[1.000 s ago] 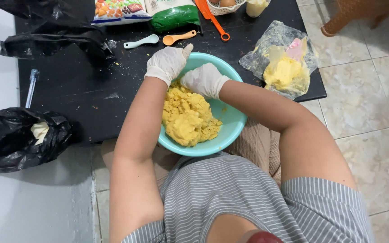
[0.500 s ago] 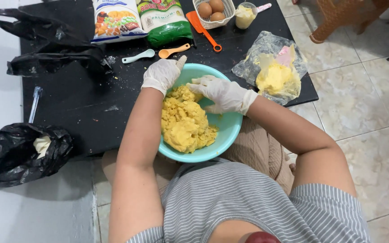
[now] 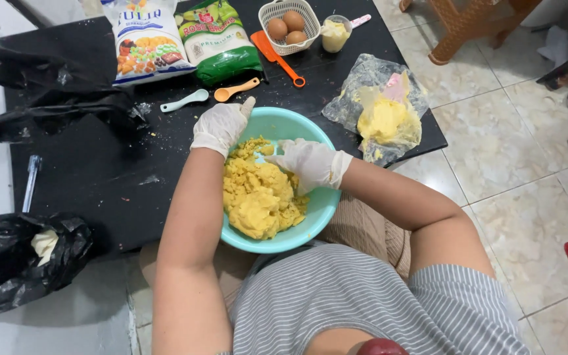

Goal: Kneading yellow dough in a light blue bowl on a black table.

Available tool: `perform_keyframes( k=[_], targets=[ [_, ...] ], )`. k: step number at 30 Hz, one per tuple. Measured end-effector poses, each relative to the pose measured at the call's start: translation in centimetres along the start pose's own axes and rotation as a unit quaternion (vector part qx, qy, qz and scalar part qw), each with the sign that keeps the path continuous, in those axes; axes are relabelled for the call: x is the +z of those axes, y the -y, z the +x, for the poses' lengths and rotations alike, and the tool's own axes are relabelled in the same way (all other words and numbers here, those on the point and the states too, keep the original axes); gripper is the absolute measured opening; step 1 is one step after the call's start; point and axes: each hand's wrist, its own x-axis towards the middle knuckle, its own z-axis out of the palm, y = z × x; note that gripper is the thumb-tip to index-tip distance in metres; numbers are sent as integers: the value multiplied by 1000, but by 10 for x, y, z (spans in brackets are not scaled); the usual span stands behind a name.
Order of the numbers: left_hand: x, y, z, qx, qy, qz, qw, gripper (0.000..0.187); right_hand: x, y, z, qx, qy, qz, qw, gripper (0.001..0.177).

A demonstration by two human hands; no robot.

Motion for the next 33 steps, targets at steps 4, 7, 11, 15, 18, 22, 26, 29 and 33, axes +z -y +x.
perform_keyframes(
  k=[4, 7, 11, 15, 18, 22, 26, 29, 33],
  targets=[
    [18, 15, 24, -9, -2, -5, 1000, 86, 12, 0, 26, 6, -19, 33, 999, 105],
    [22, 17, 29, -9, -2, -24, 1000, 84, 6, -4, 22, 2, -26, 61, 998, 101],
    [19, 15, 28, -4, 4, -24, 1000, 88, -8, -7, 8, -18, -39, 117, 992, 94],
    [25, 21, 32, 9, 2, -27, 1000, 90, -28, -10, -9, -45, -56, 164, 984, 87],
    [26, 19, 32, 8, -15, -39, 999, 88, -34, -12, -29, -104, -124, 185, 969, 85],
    [13, 11, 15, 14, -26, -28, 999, 86, -33, -22, -27, -130, -108, 166, 972, 77],
    [12, 10, 16, 5, -9, -9, 1000, 91, -36, -23, -25, -118, -86, 181, 973, 79],
    [14, 9, 19, 3, -1, 4, 1000, 91, -42, -23, -25, -118, -69, 212, 968, 78],
    [18, 10, 29, 1, -6, 15, 1000, 96, -44, -22, -24, -126, -54, 264, 955, 78]
  ],
)
